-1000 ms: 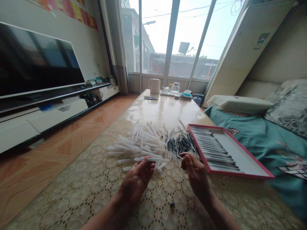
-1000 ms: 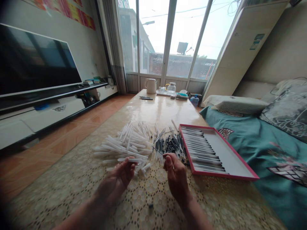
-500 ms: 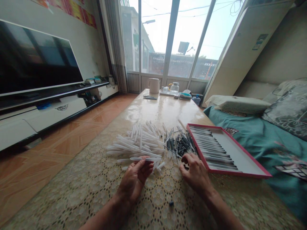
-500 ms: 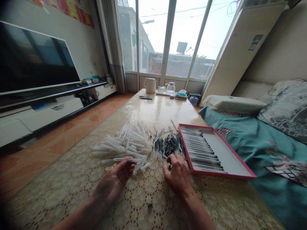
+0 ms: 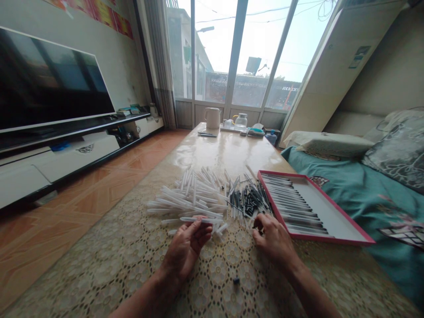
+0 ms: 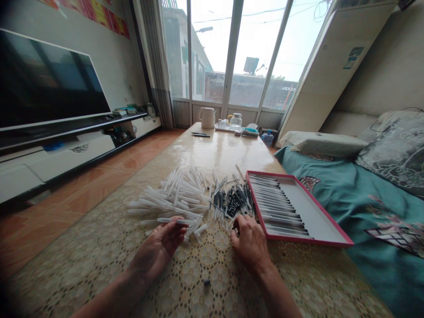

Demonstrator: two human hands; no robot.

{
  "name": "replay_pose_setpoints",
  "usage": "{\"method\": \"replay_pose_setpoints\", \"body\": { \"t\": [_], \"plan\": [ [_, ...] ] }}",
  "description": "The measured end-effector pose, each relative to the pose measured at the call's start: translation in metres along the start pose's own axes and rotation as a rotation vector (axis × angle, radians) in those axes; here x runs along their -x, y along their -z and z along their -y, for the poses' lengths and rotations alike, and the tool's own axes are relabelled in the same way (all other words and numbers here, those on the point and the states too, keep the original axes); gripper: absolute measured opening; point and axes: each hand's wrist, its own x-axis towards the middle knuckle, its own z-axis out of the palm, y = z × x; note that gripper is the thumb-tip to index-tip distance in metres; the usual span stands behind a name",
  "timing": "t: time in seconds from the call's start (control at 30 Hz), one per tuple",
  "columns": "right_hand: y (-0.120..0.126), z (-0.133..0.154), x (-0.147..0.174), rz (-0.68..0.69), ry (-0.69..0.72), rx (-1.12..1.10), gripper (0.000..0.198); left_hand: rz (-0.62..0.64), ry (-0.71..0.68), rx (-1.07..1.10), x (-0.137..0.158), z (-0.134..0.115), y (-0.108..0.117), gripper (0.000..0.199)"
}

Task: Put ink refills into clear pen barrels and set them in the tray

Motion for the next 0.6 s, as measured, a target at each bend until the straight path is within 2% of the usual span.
{"method": "replay_pose_setpoints", "body": {
  "t": [0.13, 0.23, 0.33, 0.4, 0.53, 0.6],
  "plan": [
    [0.001, 0.003, -0.001, -0.035, 0.045, -0.020, 0.005, 0.031, -0.009, -0.006, 0.000, 0.000, 0.000, 0.010],
    [0.007, 0.013, -0.002, -0.072, 0.068, -0.146, 0.005, 0.032, -0.019, -0.021, 0.000, 0.001, 0.000, 0.008],
    [0.013, 0.028, -0.002, -0.066, 0.039, -0.400, 0.003, 0.057, -0.032, -0.042, -0.002, 0.004, 0.002, 0.004],
    [0.014, 0.036, -0.001, -0.041, 0.028, -0.604, 0.010, 0.077, -0.039, -0.058, -0.003, 0.006, 0.003, 0.004],
    [0.008, 0.047, 0.001, 0.103, 0.006, -1.016, 0.016, 0.094, -0.050, -0.074, -0.004, 0.008, 0.004, 0.007],
    [0.006, 0.049, 0.000, 0.160, -0.019, -1.131, 0.013, 0.108, -0.046, -0.080, -0.004, 0.007, 0.003, 0.009]
  ]
}}
